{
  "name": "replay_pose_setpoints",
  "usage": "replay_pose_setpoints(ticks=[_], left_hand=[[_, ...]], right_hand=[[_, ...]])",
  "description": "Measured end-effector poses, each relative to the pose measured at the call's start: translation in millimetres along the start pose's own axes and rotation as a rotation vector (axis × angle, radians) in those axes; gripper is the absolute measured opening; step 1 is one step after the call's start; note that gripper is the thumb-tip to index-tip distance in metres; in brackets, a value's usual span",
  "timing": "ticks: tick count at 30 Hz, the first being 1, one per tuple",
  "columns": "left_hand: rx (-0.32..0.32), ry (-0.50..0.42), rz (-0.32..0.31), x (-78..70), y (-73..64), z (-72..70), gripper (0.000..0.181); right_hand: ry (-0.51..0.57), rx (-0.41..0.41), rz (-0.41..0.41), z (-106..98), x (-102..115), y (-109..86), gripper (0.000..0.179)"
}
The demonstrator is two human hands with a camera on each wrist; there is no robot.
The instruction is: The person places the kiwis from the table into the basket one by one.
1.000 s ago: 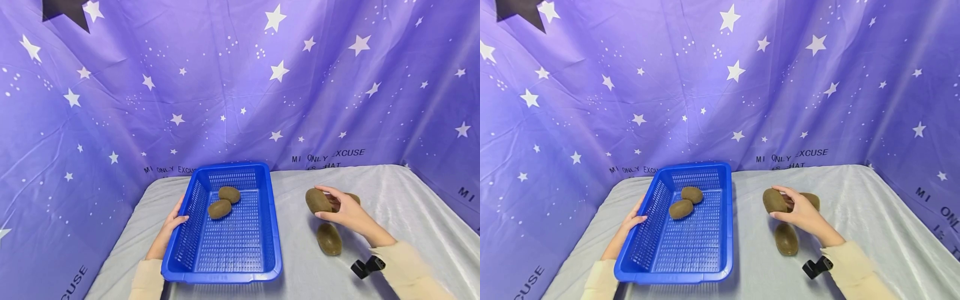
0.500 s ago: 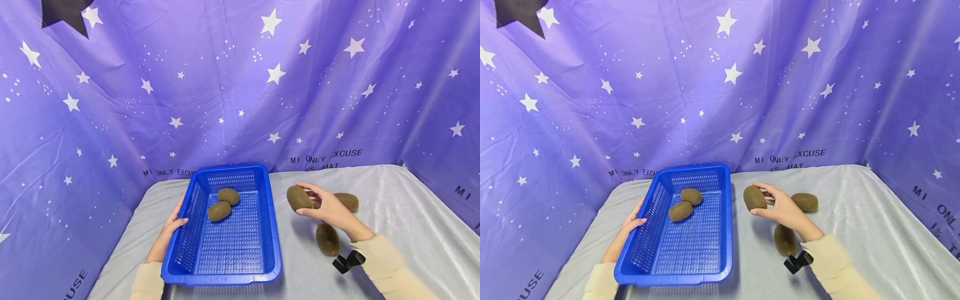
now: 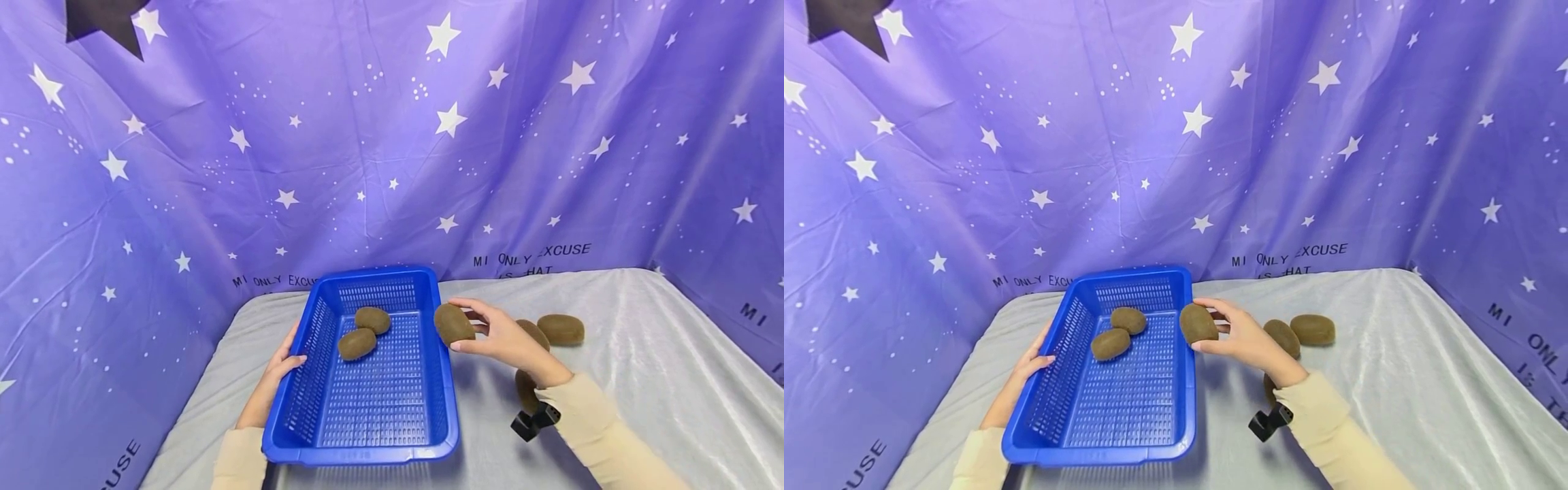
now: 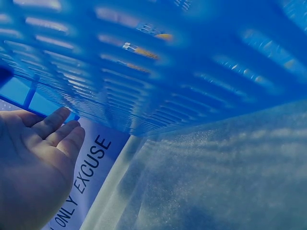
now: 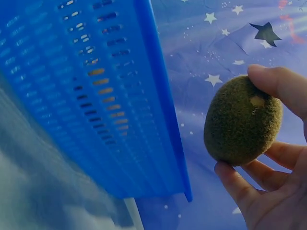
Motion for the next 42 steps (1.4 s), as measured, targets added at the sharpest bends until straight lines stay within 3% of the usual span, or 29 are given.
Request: replay_pose_setpoints(ticks=[13,20,29,42], left_hand=[[0.004,0.007,0.011,-0.5,0.8,-1.1,0.076],[0.016,-0.002,0.016,0.9,0.2,-1.4,0.077],[-0.002,0.006,-0.009,1.4,-0.3,-0.4,0.076],[0.014,-0.002,0.015,-1.9,-0.1,1.1,0.076]], right_hand=[[0.003,0.036,-0.042,26,8,14.0,0.070],[-0.068,0.054,-0.048,34,8,17.2,0.069],[-0.097,0.059,-0.039,40,4,18.0,0.069],[-0.100,0.062,-0.061,43,1,20.1,0.069]])
Point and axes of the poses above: each hand's wrist, its own y-axis towards the middle knuckle, its own z-axis out of the palm, x = y × z, the point moved 6 cm from there along y, towards the middle knuckle, and after that the axes turned 1 degree about -x, right-handed, at the moved point
